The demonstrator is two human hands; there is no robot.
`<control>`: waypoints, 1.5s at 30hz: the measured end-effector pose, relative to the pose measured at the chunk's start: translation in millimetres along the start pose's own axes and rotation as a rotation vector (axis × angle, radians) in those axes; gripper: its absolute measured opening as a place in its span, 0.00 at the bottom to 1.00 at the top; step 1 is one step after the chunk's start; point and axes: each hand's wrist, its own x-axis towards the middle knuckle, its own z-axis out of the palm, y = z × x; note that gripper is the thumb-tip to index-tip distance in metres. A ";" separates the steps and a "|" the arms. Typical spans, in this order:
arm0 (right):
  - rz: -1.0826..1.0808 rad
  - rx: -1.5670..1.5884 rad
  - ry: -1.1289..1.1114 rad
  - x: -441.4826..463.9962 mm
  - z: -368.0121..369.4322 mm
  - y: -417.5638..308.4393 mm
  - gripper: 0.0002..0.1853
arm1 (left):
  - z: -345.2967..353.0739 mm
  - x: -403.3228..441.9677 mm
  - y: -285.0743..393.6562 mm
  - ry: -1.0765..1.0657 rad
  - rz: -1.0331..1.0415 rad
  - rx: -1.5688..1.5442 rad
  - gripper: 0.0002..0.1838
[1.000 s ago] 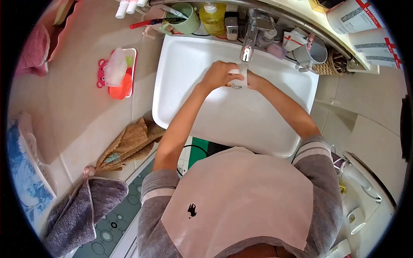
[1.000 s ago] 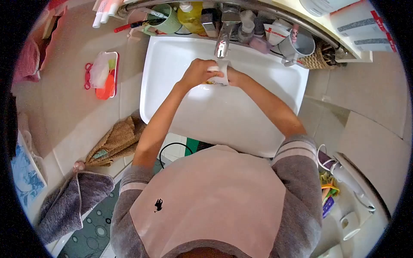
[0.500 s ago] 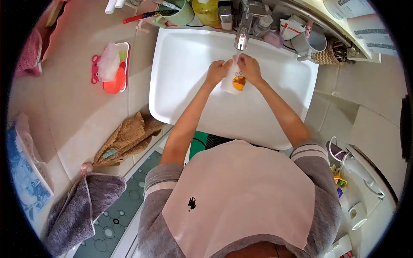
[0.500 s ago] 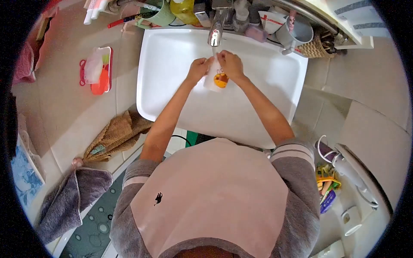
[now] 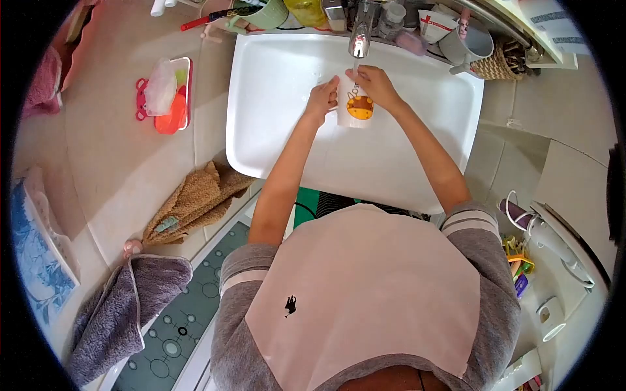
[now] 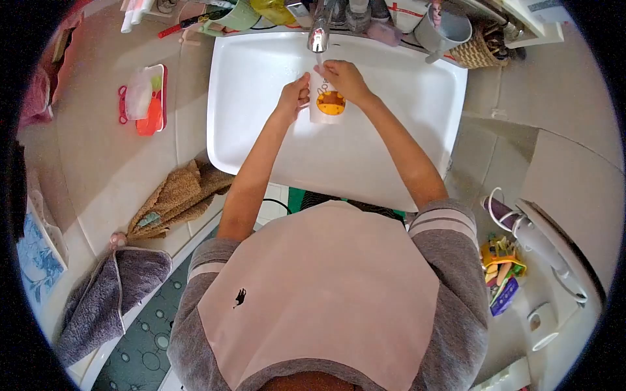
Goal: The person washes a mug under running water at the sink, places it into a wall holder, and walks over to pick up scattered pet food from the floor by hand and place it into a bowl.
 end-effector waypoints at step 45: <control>-0.296 -0.283 0.393 -65.1 52.8 17.4 0.21 | -58.2 -4.4 -53.1 -0.172 0.553 0.717 0.10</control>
